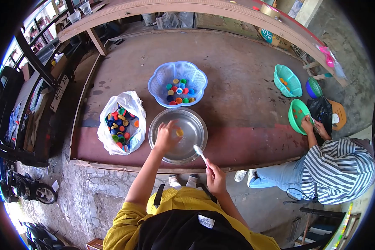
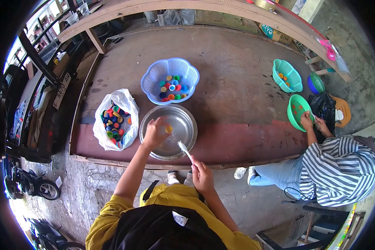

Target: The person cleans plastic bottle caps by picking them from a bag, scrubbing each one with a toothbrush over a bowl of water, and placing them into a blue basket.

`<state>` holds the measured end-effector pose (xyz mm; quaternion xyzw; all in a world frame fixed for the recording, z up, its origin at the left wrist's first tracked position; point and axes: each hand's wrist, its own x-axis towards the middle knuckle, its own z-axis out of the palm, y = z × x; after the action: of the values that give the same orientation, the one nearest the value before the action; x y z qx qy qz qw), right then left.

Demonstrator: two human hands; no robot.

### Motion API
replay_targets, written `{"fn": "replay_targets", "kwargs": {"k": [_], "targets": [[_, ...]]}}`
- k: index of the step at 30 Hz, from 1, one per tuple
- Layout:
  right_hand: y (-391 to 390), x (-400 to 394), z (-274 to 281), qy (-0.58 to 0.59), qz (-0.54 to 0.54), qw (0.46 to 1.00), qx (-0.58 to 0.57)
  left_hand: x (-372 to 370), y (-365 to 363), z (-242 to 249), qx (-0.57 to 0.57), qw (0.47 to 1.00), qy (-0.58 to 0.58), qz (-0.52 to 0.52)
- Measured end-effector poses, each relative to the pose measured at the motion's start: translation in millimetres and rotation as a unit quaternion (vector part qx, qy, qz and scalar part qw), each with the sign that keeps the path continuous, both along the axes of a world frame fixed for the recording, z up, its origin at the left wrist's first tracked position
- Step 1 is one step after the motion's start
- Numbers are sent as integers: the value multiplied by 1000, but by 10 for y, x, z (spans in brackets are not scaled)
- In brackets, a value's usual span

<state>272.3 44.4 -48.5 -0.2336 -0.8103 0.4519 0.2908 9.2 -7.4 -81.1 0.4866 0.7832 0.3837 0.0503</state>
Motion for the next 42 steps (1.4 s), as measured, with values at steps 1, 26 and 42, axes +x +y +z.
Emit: {"fn": "replay_targets", "kwargs": {"k": [1,26,42], "targets": [[-11,21,14,0,-1,1000,-6,8,11,111,16,1000,7,0],[345,-637,-110,-14,38,992,123,429,-226,219,121,926,-355,39],[233,-692,-46,-59,16,990,125,508,-200,33,133,911,-382,75]]}}
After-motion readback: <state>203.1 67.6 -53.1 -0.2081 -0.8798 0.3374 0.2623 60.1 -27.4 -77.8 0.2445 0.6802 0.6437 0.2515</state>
